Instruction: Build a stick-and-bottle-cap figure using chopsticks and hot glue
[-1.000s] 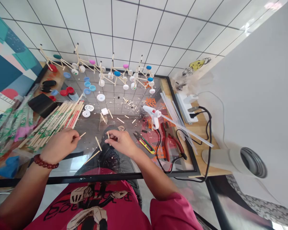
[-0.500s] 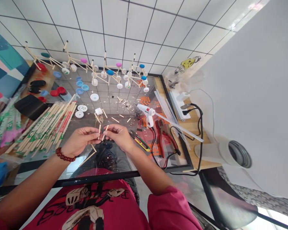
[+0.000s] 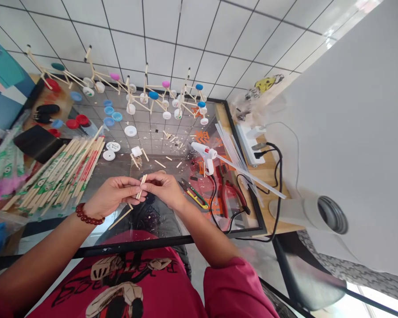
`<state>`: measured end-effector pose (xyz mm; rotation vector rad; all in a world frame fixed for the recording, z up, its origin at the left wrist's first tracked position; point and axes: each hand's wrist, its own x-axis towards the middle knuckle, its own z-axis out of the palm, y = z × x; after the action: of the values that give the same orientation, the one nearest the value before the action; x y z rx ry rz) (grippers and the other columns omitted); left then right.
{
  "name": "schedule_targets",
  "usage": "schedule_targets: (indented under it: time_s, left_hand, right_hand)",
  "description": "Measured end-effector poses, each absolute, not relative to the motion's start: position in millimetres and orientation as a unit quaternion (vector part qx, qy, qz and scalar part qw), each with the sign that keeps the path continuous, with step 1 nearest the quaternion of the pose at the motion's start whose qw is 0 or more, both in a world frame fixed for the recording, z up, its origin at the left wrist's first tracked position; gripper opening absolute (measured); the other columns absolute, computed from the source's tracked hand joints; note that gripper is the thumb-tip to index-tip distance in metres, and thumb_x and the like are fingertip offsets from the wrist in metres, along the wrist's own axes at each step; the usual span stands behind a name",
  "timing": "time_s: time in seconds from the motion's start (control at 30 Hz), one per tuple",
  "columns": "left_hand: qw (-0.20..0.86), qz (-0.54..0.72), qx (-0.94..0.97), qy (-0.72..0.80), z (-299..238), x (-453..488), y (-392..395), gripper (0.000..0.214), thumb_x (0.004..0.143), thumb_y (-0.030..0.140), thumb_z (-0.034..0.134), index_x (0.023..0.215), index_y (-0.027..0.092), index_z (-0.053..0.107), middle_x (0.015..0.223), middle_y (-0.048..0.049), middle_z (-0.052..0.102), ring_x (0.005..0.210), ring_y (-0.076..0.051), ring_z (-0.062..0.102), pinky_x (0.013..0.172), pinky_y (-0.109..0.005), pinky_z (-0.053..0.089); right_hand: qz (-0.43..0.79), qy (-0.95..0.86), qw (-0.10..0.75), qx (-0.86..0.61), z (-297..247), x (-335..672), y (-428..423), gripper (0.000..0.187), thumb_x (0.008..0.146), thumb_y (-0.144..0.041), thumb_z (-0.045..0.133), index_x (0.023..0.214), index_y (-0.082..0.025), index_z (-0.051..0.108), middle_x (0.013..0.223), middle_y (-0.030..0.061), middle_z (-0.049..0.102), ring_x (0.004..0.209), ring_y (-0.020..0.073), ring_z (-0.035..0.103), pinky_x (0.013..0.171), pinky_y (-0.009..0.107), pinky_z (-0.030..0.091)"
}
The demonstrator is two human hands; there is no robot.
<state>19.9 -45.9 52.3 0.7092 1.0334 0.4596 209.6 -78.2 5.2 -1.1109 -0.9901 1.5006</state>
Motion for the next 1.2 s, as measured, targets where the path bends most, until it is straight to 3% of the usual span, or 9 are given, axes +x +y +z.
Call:
schedule_targets:
  time_s: [0.13,0.3,0.83,1.2]
  left_hand:
    - [0.783,0.215,0.332,0.480,52.2,19.8,-48.7,0.047,0.053,0.037,0.107,0.084,0.013,0.081,0.077,-0.0094,0.083,0.069,-0.019,0.081,0.060,-0.021,0.064]
    - [0.796,0.182,0.331,0.473,50.7,19.4,-50.7,0.045,0.060,0.042,0.104,0.085,0.012,0.083,0.081,-0.0116,0.084,0.068,-0.019,0.080,0.060,-0.023,0.064]
    - [0.790,0.184,0.339,0.476,51.4,20.7,-55.3,0.044,0.062,0.042,0.104,0.085,0.012,0.082,0.079,-0.0129,0.083,0.067,-0.020,0.079,0.060,-0.024,0.063]
    - [0.782,0.171,0.364,0.477,50.4,20.5,-56.7,0.039,0.069,0.042,0.099,0.085,0.012,0.080,0.082,-0.0135,0.083,0.068,-0.020,0.079,0.065,-0.028,0.065]
  right_hand:
    - [0.605,-0.399,0.502,-0.471,4.6,209.3,-77.2,0.042,0.070,-0.060,0.096,0.085,-0.023,0.085,0.084,0.0022,0.075,0.074,0.0156,0.063,0.071,0.032,0.053]
    - [0.593,-0.393,0.516,-0.477,7.0,205.7,-76.7,0.042,0.066,-0.062,0.098,0.076,-0.024,0.084,0.076,0.0002,0.072,0.073,0.0151,0.062,0.073,0.031,0.053]
    - [0.555,-0.442,0.514,-0.482,5.9,205.9,-79.6,0.034,0.076,-0.058,0.093,0.082,-0.026,0.085,0.085,0.0035,0.077,0.084,0.0193,0.069,0.084,0.036,0.055]
    - [0.567,-0.444,0.496,-0.485,11.4,204.5,-79.2,0.041,0.073,-0.061,0.093,0.081,-0.023,0.082,0.084,0.0027,0.074,0.073,0.0165,0.066,0.074,0.034,0.058]
